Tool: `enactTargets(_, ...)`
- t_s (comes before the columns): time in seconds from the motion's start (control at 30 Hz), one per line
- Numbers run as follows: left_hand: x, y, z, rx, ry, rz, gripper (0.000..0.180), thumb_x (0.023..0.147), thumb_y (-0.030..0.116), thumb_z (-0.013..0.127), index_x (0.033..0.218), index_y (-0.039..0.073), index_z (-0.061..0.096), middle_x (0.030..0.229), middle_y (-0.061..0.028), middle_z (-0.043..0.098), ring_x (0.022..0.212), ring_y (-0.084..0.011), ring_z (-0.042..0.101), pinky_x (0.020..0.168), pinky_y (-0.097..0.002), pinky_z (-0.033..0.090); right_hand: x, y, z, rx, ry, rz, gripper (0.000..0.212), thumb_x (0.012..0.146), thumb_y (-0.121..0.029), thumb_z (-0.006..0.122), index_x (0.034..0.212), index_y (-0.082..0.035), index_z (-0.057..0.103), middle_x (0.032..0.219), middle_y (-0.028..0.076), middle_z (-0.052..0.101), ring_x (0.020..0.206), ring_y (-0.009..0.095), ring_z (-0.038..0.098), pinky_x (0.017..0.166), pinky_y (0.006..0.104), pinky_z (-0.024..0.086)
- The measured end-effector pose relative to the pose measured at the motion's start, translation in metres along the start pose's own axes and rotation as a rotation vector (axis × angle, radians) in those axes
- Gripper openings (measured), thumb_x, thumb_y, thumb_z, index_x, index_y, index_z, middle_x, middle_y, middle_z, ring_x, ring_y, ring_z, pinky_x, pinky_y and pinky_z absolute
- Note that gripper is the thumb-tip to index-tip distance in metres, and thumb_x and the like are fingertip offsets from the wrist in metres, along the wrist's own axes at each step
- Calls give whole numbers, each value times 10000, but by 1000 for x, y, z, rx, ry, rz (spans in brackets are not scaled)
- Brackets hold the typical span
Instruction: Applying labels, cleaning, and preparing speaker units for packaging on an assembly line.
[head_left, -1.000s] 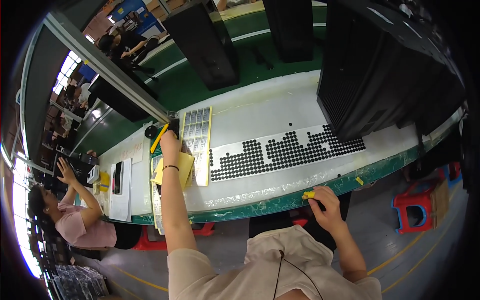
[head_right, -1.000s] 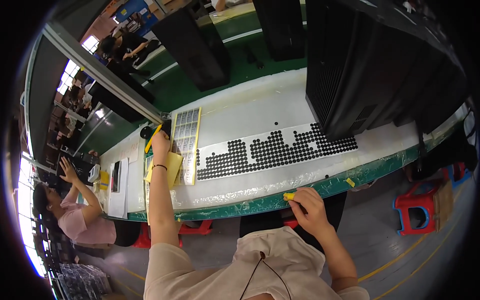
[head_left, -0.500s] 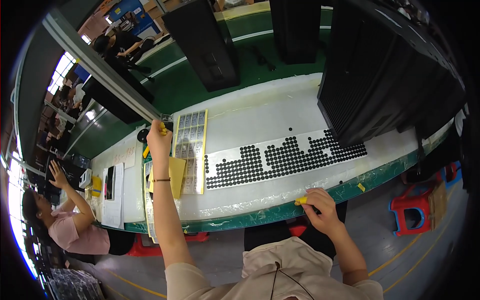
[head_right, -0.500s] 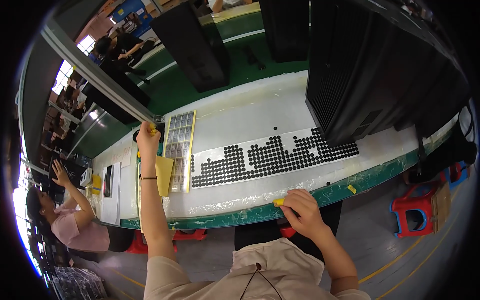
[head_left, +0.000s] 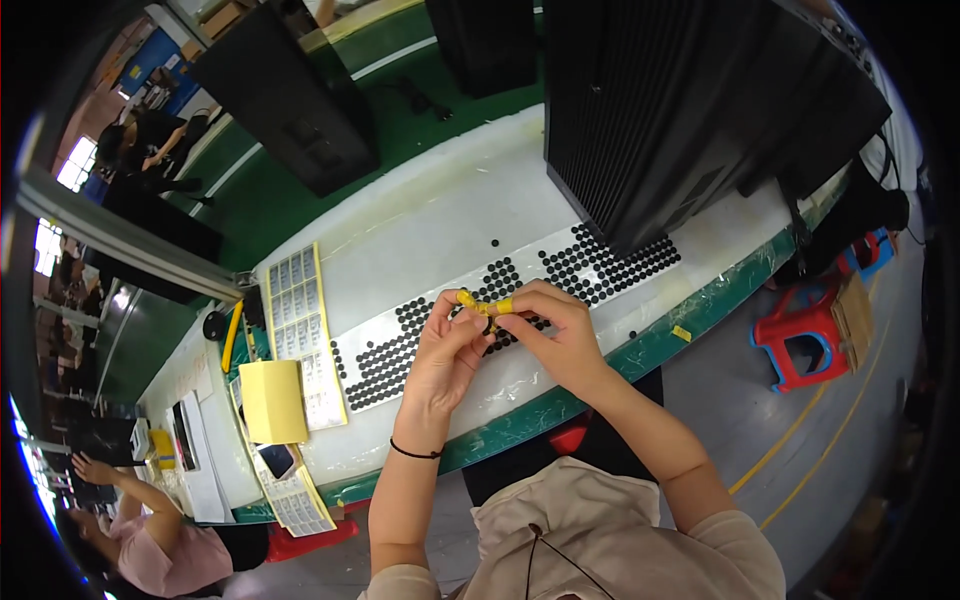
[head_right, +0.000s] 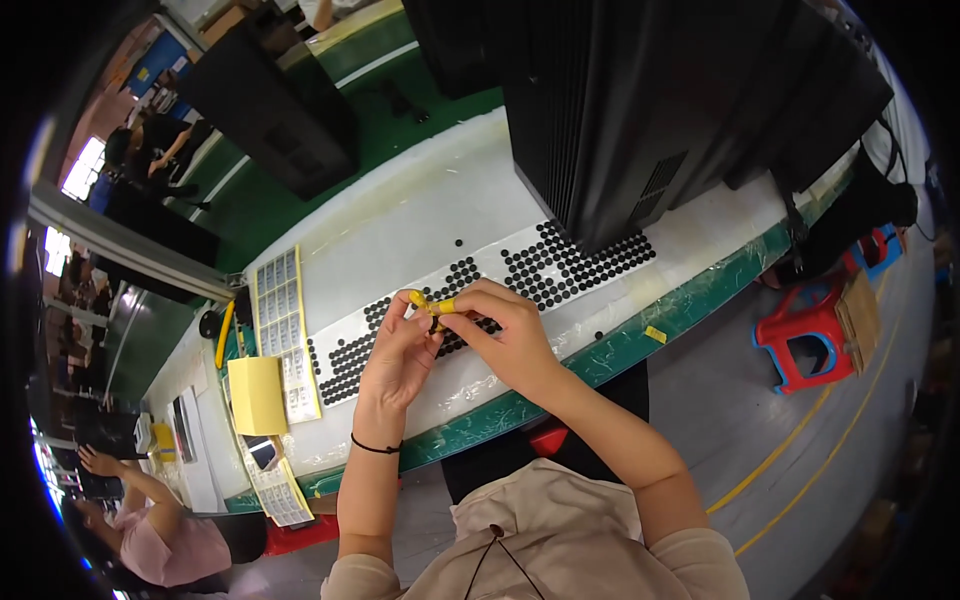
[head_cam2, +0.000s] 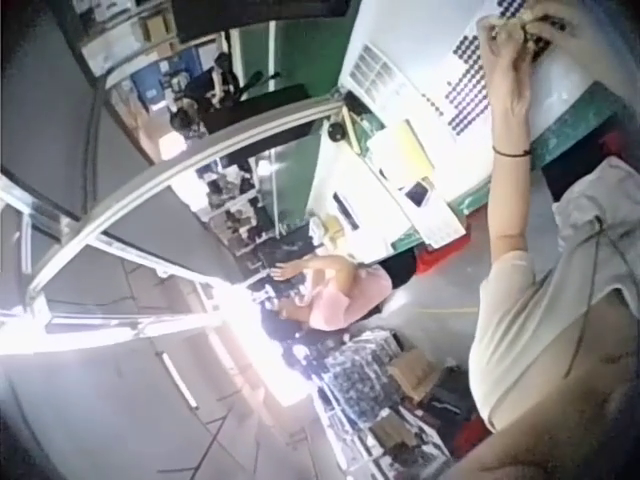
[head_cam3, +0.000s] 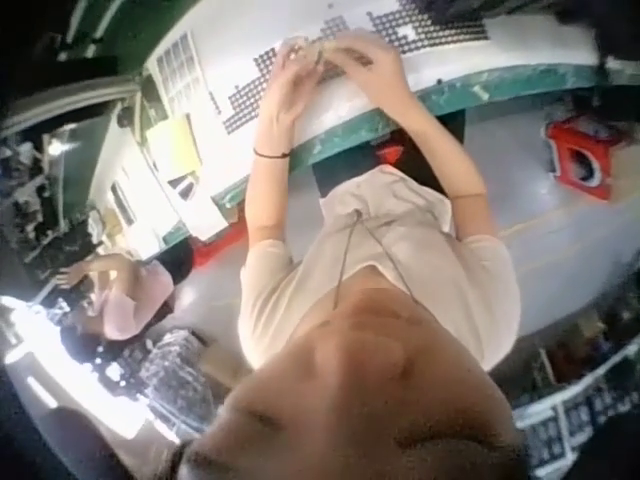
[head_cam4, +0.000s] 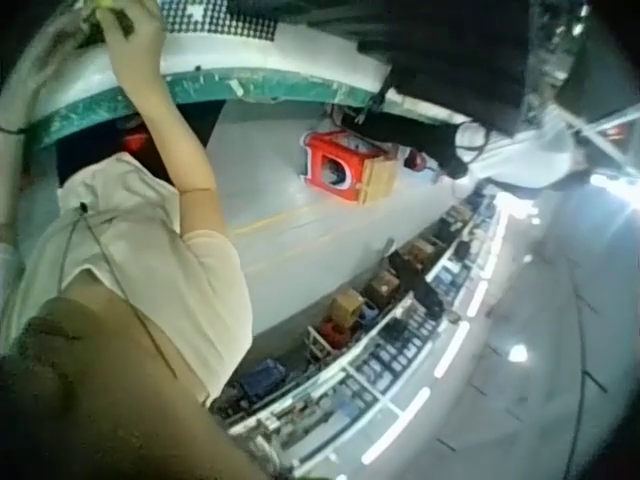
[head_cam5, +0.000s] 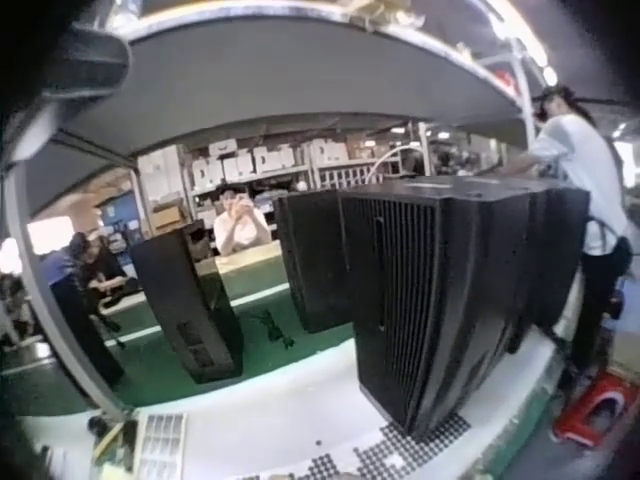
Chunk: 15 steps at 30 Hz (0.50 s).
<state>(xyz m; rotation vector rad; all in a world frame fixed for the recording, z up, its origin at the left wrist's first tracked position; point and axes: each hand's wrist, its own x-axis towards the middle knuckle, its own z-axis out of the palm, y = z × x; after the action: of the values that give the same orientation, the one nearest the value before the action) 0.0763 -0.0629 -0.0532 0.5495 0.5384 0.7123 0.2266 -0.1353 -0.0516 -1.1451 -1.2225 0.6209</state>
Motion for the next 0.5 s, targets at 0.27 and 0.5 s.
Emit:
enactTargets(0.27,9,-16,-6,22,-67,-4,316,840,-84,589,1074,96,475,969,-49,647,876,-128,627,775,-260,533,-6,18,-14,-77,-20,-20,128,768,37,695,892,16,670,893,80,635,793,145,621,698,246,501)
enactTargets(0.5,5,-21,-8,-1,-35,18,326,841,-77,601,1082,99,470,1008,-53,630,909,-139,619,799,-274,525,-7,21,-12,75,-66,76,149,760,47,704,898,10,662,927,78,624,837,148,625,733,251,520)
